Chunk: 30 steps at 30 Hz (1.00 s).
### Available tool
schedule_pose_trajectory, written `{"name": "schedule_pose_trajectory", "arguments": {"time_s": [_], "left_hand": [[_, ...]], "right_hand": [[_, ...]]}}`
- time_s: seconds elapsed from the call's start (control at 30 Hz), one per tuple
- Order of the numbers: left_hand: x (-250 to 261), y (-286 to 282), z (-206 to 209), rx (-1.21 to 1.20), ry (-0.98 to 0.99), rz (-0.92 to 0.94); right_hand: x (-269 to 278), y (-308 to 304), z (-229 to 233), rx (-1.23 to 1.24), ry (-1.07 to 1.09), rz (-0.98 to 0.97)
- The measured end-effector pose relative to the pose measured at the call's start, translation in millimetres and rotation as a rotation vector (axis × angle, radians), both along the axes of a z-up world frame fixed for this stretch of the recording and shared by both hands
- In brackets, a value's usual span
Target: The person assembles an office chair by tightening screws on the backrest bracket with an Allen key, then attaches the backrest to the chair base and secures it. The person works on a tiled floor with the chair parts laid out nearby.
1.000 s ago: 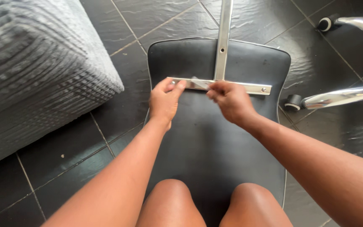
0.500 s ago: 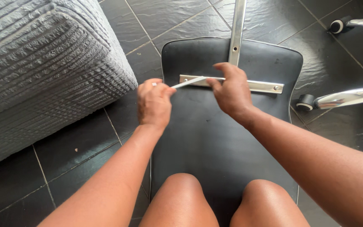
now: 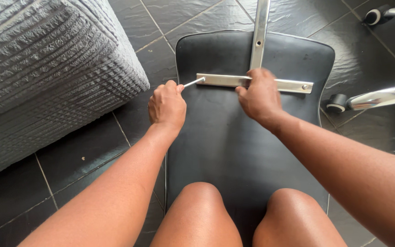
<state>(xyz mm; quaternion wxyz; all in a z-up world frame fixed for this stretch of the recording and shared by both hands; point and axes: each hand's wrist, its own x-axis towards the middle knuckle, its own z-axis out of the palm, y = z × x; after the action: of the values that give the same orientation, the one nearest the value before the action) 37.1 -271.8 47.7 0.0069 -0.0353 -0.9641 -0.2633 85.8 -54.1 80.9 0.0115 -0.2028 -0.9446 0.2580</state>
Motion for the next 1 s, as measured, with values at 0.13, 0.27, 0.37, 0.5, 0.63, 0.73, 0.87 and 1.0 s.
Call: {"name": "schedule_pose_trajectory", "arguments": {"time_s": [0.13,0.27,0.37,0.5,0.63,0.73,0.87,1.0], "left_hand": [[0,-3,2,-0.007,0.009,-0.004],[4,-4,0,-0.012,0.001,-0.028],[6,-4,0,-0.009,0.019,-0.032],[5,-1,1,-0.022,0.020,-0.035],[1,1,1,-0.029,-0.003,-0.041],[2,2,0,-0.064,0.007,-0.074],[-4,5,12,-0.131,0.096,-0.180],[-19,27,34,-0.341,-0.027,-0.224]], "right_hand": [[-6,21,-13,0.239,-0.070,-0.071],[-9,51,-27,0.182,-0.246,-0.234],[-8,63,-39,0.172,-0.361,-0.207],[-6,70,-49,0.258,-0.364,-0.117],[-9,74,-49,0.338,-0.388,-0.053],[-3,78,-48,0.309,-0.383,-0.029],[-8,77,-43,0.309,-0.342,-0.012],[-3,75,-43,0.307,-0.328,-0.025]]}}
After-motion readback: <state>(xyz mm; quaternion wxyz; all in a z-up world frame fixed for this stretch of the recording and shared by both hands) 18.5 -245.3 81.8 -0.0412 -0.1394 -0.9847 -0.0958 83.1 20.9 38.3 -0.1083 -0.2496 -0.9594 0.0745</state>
